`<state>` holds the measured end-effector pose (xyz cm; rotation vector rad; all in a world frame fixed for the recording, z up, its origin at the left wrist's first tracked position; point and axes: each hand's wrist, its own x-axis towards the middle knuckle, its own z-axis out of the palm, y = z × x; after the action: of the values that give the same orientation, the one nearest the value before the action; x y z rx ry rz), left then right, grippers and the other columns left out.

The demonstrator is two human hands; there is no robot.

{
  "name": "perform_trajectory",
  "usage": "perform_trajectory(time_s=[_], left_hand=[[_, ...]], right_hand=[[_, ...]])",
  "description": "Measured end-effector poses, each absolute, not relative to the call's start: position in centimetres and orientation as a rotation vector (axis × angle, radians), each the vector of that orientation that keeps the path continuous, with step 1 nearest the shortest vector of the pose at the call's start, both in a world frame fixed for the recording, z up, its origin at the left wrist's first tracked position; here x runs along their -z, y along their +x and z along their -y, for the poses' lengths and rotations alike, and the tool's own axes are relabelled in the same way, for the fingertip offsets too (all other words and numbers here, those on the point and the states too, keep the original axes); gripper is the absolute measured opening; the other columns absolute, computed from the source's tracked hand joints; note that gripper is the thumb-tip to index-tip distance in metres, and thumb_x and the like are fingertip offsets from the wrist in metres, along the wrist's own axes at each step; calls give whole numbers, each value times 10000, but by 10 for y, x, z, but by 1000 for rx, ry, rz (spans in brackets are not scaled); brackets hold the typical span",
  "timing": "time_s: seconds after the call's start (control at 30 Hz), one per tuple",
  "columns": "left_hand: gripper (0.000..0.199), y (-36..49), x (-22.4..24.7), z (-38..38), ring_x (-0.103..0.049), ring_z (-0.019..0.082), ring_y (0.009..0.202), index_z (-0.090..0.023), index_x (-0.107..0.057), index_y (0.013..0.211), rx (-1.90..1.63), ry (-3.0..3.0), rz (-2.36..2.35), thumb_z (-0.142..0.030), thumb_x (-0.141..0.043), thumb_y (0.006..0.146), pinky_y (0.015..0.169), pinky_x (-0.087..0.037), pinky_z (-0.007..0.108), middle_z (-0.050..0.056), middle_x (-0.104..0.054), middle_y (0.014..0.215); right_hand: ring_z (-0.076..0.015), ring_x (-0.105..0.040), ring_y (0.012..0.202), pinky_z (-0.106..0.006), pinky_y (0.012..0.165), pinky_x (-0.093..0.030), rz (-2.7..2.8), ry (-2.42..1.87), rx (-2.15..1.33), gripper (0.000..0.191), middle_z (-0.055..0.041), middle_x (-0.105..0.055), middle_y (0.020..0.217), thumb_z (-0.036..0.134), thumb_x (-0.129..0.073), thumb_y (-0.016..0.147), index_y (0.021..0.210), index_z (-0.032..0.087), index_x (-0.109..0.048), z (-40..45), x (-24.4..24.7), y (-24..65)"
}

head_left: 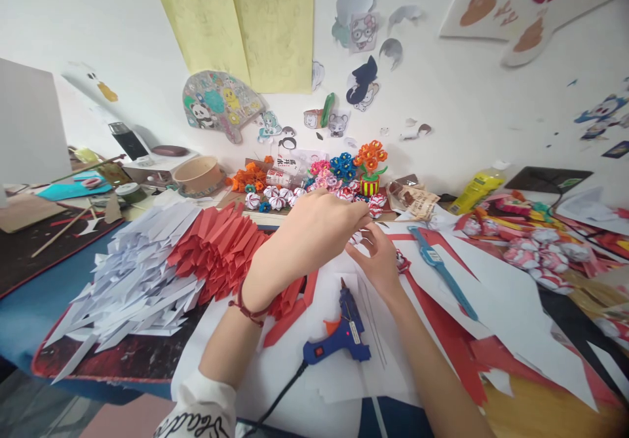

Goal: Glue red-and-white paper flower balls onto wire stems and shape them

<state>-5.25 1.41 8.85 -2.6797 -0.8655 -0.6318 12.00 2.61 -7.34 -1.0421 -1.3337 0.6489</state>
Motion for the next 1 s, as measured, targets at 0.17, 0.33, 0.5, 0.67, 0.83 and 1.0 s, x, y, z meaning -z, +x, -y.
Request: perform_trajectory(time_s=[0.17,0.33,0.5,0.67,0.83,1.0], left_hand=[[263,-53,-86,-15,-537,150,562,-170,-605,768,652,-2660,870,-182,-473,995,605,-343,299,7,-605,597],[280,-53,-88,-12,-574,155,585,-166,-616,771,620,-2680,879,-193,-463,1003,588,-335,297,19,-641,631],[293,-51,-90,-12,-593,167,582,-166,-626,778,609,-2645,893,-261,-482,1015,535,-266,305,19,-649,632],[220,-52,-89,-14,-615,178,595,-171,-648,868,571,-2638,944,-329,-556,989,510,-224,305,21,-677,669],[190,-50,-88,-13,-648,186,651,-176,-667,973,560,-2689,955,-351,-593,972,525,-277,293,20,-719,738],[213,-49,-87,-11,-643,172,640,-185,-680,1014,723,-2614,936,-382,-618,960,533,-308,263,20,-710,720]], right_hand=[[-197,-675,966,-368,872,-591,1342,-1039,-632,441,-52,-670,1150,331,-790,767,1172,273,-627,-26,73,119],[-202,-676,964,-372,873,-588,1354,-1011,-640,422,-54,-666,1149,319,-789,767,1154,267,-628,-25,74,119],[-195,-673,950,-370,869,-590,1330,-1005,-624,460,-51,-663,1147,318,-794,766,1191,270,-623,-25,77,120],[-202,-677,964,-385,884,-593,1339,-1000,-624,478,-60,-663,1200,324,-794,767,1209,275,-620,-25,77,120],[-214,-682,1001,-383,888,-597,1356,-1007,-601,492,-75,-653,1257,320,-785,763,1223,268,-616,-25,77,121],[-205,-683,967,-376,872,-599,1376,-1040,-589,464,-74,-673,1201,341,-778,773,1199,246,-620,-26,79,120]])
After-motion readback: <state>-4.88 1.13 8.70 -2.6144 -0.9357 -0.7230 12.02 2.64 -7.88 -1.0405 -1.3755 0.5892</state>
